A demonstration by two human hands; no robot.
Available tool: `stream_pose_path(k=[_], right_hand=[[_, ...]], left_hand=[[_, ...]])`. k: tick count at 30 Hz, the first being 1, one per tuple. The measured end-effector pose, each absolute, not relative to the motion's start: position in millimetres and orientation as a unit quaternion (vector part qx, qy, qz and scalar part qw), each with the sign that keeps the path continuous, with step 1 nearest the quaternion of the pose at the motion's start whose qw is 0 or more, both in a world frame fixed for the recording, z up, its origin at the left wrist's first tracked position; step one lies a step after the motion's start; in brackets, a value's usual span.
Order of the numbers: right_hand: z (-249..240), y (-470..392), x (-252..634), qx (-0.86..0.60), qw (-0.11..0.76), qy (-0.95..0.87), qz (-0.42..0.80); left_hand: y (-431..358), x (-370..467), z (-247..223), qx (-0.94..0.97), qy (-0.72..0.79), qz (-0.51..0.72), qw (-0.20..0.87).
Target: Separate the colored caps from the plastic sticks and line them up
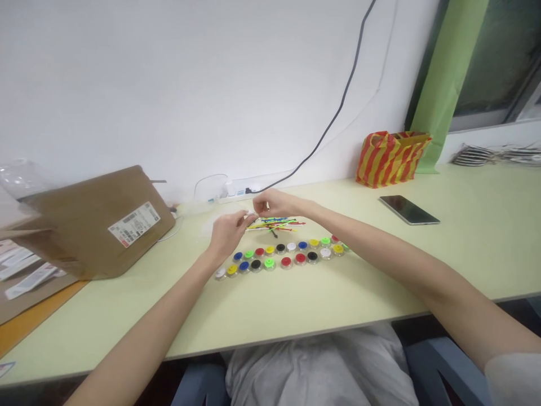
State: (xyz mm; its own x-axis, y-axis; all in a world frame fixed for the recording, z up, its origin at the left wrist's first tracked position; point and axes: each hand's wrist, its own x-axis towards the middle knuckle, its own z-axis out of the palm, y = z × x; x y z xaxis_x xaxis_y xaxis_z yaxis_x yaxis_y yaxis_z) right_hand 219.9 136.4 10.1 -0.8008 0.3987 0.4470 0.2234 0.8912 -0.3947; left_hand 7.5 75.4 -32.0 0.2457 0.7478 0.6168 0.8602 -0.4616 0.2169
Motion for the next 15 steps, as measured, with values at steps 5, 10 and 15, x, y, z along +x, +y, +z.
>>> stream_pose_path(k=[5,10,15], right_hand=[[11.5,135.6,219.6,-0.163,0.252,-0.948,0.104],[10.8,136.4,217.0,-0.168,0.24,-0.953,0.077],[7.9,139.2,215.4,-0.175,0.236,-0.952,0.089]], left_hand=[[78.9,7.3,-34.5,-0.776,-0.5,-0.382,0.048],[78.7,8.5,-35.7,-0.783,-0.469,-0.407,0.041],[73.6,11.6,-32.1,-0.818,-0.429,-0.371,0.094]])
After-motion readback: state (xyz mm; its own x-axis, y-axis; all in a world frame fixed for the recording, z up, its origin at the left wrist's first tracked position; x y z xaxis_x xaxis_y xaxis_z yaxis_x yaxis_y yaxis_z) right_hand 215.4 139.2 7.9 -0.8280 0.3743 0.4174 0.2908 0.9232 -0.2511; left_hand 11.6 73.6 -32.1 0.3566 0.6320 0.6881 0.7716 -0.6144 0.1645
